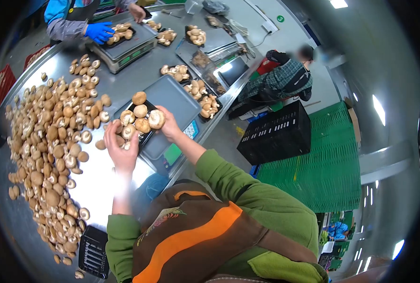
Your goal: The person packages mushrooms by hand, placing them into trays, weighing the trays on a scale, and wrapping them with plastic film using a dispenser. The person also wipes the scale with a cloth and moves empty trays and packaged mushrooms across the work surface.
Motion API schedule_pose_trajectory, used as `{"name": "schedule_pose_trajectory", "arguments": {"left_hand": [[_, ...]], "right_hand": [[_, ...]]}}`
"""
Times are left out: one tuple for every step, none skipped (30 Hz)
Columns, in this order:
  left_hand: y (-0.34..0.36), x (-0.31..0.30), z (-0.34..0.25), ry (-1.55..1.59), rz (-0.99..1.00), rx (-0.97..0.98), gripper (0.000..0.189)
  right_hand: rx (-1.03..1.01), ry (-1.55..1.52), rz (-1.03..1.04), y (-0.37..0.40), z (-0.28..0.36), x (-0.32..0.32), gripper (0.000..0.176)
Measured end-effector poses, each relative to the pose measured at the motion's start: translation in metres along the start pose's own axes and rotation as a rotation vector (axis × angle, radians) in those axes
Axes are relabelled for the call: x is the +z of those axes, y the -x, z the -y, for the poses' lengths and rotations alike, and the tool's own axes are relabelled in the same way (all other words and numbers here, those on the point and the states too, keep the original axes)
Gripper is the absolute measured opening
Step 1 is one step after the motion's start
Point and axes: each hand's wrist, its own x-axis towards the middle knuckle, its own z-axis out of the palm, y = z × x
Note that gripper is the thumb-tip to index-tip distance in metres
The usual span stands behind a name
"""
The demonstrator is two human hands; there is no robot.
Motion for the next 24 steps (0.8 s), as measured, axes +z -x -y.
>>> {"name": "schedule_pose_trajectory", "arguments": {"left_hand": [[0.0,0.012,-0.005,-0.051,0.015,0.037,0.053],[0.001,0.023,-0.008,-0.106,0.029,0.073,0.055],[0.004,0.035,-0.005,-0.176,0.038,0.11,0.051],[0.004,0.044,-0.004,-0.176,0.043,0.114,0.051],[0.005,0.051,-0.003,-0.19,0.035,0.116,0.05],[0.006,0.058,-0.001,-0.206,0.03,0.117,0.05],[0.005,0.063,0.0,-0.21,0.004,0.133,0.042],[0.005,0.068,0.001,-0.218,0.02,0.129,0.042],[0.005,0.072,0.004,-0.048,0.003,-0.025,0.038],[0.005,0.077,0.008,0.122,-0.02,-0.178,0.034],[0.003,0.081,0.015,0.188,-0.072,-0.263,0.028],[0.001,0.086,0.021,0.368,-0.191,-0.252,0.026],[-0.001,0.083,0.025,0.373,-0.229,-0.324,0.028],[-0.004,0.078,0.026,0.378,-0.268,-0.398,0.03],[-0.007,0.077,0.026,0.45,-0.327,-0.399,0.03],[-0.008,0.073,0.027,0.426,-0.37,-0.421,0.03],[-0.009,0.07,0.031,0.436,-0.405,-0.443,0.031],[-0.008,0.065,0.035,0.445,-0.443,-0.464,0.031],[-0.008,0.062,0.036,0.455,-0.482,-0.479,0.031],[-0.008,0.056,0.033,0.406,-0.505,-0.483,0.031],[-0.006,0.051,0.032,0.383,-0.55,-0.483,0.031],[-0.002,0.044,0.032,0.359,-0.597,-0.484,0.032],[0.002,0.036,0.032,0.345,-0.644,-0.505,0.031],[0.01,0.029,0.035,0.353,-0.695,-0.491,0.029]], "right_hand": [[-0.008,0.001,-0.008,-0.005,-0.003,-0.014,0.027],[0.006,0.103,0.013,-0.011,-0.009,-0.027,0.029],[0.024,0.204,0.034,-0.016,-0.015,-0.038,0.032],[0.022,0.2,0.03,-0.018,-0.018,-0.043,0.032],[-0.267,0.545,-0.066,-0.017,-0.023,-0.047,0.038],[-0.555,0.887,-0.164,-0.017,-0.027,-0.052,0.043],[-0.334,1.0,-0.135,-0.009,-0.007,-0.049,0.053],[-0.318,0.991,-0.138,-0.008,-0.001,-0.048,0.053],[-0.349,1.125,-0.116,-0.009,0.003,-0.049,0.055],[-0.384,1.261,-0.09,-0.012,0.003,-0.053,0.057],[-0.336,1.328,-0.075,-0.015,0.005,-0.057,0.057],[-0.329,1.32,-0.074,-0.02,0.007,-0.064,0.057],[-0.239,1.41,0.0,-0.024,0.017,-0.071,0.057],[-0.145,1.497,0.078,-0.027,0.022,-0.079,0.056],[-0.205,1.5,0.062,-0.031,0.02,-0.09,0.051],[-0.199,1.498,0.067,-0.036,0.019,-0.1,0.051],[-0.199,1.439,0.11,-0.04,0.017,-0.11,0.05],[-0.2,1.38,0.154,-0.045,0.016,-0.12,0.048],[-0.226,1.333,0.168,-0.051,0.015,-0.13,0.042],[-0.229,1.334,0.183,-0.055,0.022,-0.135,0.042],[-0.263,1.262,0.17,-0.057,0.03,-0.14,0.04],[-0.294,1.188,0.161,-0.06,0.037,-0.144,0.037],[-0.298,1.173,0.149,-0.068,0.042,-0.148,0.037],[-0.303,1.172,0.171,-0.077,0.046,-0.152,0.037]]}}
